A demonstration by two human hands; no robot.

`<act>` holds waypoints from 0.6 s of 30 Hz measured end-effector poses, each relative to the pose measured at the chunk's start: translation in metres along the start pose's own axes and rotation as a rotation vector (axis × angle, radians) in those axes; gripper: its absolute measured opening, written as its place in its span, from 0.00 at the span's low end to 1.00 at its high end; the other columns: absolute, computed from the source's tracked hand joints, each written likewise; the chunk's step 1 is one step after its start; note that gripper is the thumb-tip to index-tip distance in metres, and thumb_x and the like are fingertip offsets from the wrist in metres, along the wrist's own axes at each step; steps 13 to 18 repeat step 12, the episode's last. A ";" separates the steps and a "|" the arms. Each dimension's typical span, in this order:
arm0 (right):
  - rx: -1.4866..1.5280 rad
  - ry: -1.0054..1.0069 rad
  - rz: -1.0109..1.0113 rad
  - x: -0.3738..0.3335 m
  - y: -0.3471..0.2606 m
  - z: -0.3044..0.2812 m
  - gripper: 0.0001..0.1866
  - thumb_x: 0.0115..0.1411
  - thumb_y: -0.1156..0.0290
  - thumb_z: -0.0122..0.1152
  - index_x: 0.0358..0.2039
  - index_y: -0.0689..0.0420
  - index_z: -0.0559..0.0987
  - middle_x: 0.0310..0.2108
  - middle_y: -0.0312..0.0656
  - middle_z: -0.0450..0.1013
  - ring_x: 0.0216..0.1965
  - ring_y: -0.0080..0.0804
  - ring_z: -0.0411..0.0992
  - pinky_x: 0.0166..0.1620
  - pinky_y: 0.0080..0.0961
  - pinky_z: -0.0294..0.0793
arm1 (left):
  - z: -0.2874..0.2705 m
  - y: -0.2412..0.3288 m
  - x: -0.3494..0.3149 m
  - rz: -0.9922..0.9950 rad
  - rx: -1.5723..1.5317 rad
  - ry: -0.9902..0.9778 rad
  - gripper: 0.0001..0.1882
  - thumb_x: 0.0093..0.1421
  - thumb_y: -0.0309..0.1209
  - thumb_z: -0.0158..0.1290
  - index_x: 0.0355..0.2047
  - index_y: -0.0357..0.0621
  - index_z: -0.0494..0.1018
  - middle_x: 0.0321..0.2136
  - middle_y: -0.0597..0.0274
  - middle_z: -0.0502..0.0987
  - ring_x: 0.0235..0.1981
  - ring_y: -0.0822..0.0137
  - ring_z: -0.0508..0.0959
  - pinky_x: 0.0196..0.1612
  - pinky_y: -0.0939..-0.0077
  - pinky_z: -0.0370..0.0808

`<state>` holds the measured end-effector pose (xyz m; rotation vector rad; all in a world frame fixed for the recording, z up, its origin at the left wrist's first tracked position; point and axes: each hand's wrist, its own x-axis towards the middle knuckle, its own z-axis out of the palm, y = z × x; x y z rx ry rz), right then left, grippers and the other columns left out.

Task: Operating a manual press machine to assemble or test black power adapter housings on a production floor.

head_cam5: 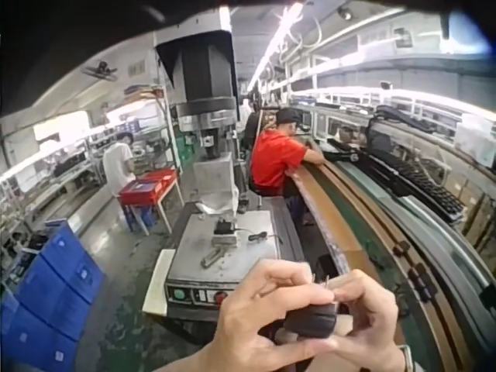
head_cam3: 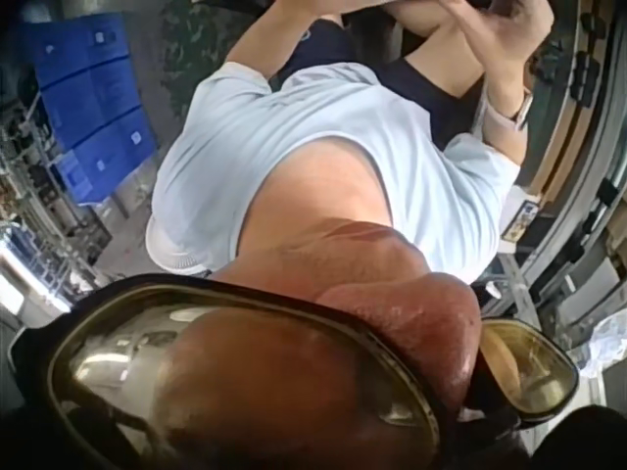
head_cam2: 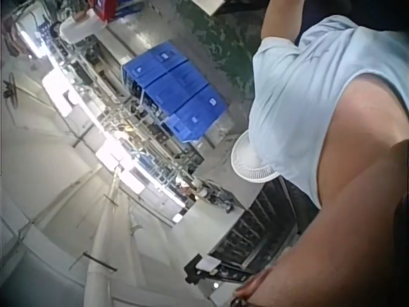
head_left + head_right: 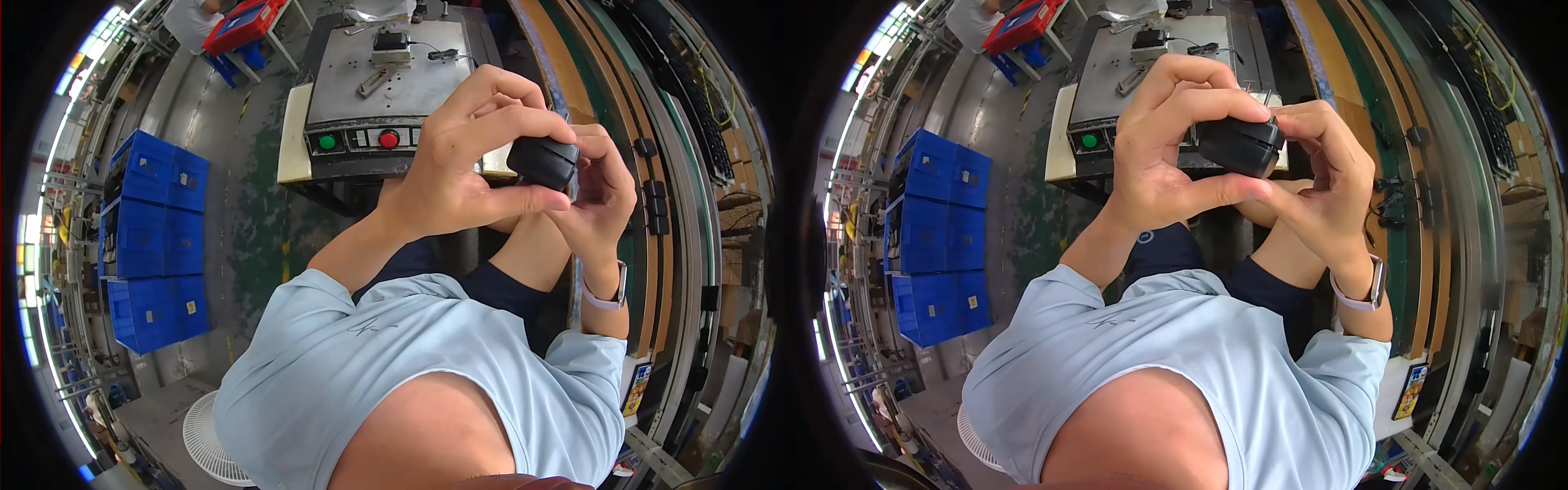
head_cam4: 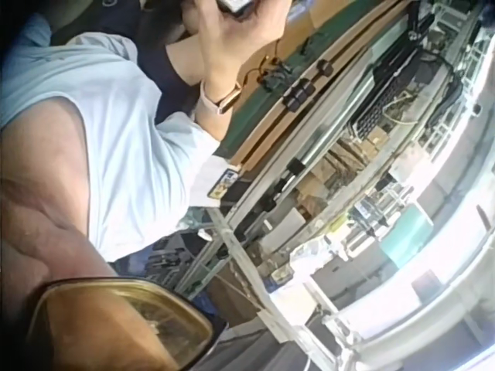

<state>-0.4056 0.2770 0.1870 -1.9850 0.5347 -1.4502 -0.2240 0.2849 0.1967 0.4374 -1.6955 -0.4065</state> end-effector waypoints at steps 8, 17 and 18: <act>-0.219 0.016 -0.114 0.002 -0.007 0.001 0.21 0.42 0.71 0.75 0.34 0.66 0.76 0.31 0.44 0.74 0.30 0.31 0.69 0.36 0.21 0.70 | 0.004 -0.007 -0.006 0.025 -0.056 0.037 0.21 0.44 0.33 0.69 0.38 0.44 0.78 0.39 0.59 0.69 0.32 0.69 0.71 0.36 0.78 0.71; -0.281 0.038 -0.027 -0.004 -0.004 0.004 0.25 0.41 0.67 0.77 0.36 0.65 0.76 0.33 0.44 0.74 0.30 0.32 0.68 0.36 0.21 0.70 | 0.003 -0.008 -0.006 -0.040 -0.080 0.071 0.20 0.45 0.33 0.68 0.39 0.45 0.78 0.40 0.58 0.70 0.33 0.68 0.70 0.37 0.75 0.72; -0.281 0.038 -0.027 -0.004 -0.004 0.004 0.25 0.41 0.67 0.77 0.36 0.65 0.76 0.33 0.44 0.74 0.30 0.32 0.68 0.36 0.21 0.70 | 0.003 -0.008 -0.006 -0.040 -0.080 0.071 0.20 0.45 0.33 0.68 0.39 0.45 0.78 0.40 0.58 0.70 0.33 0.68 0.70 0.37 0.75 0.72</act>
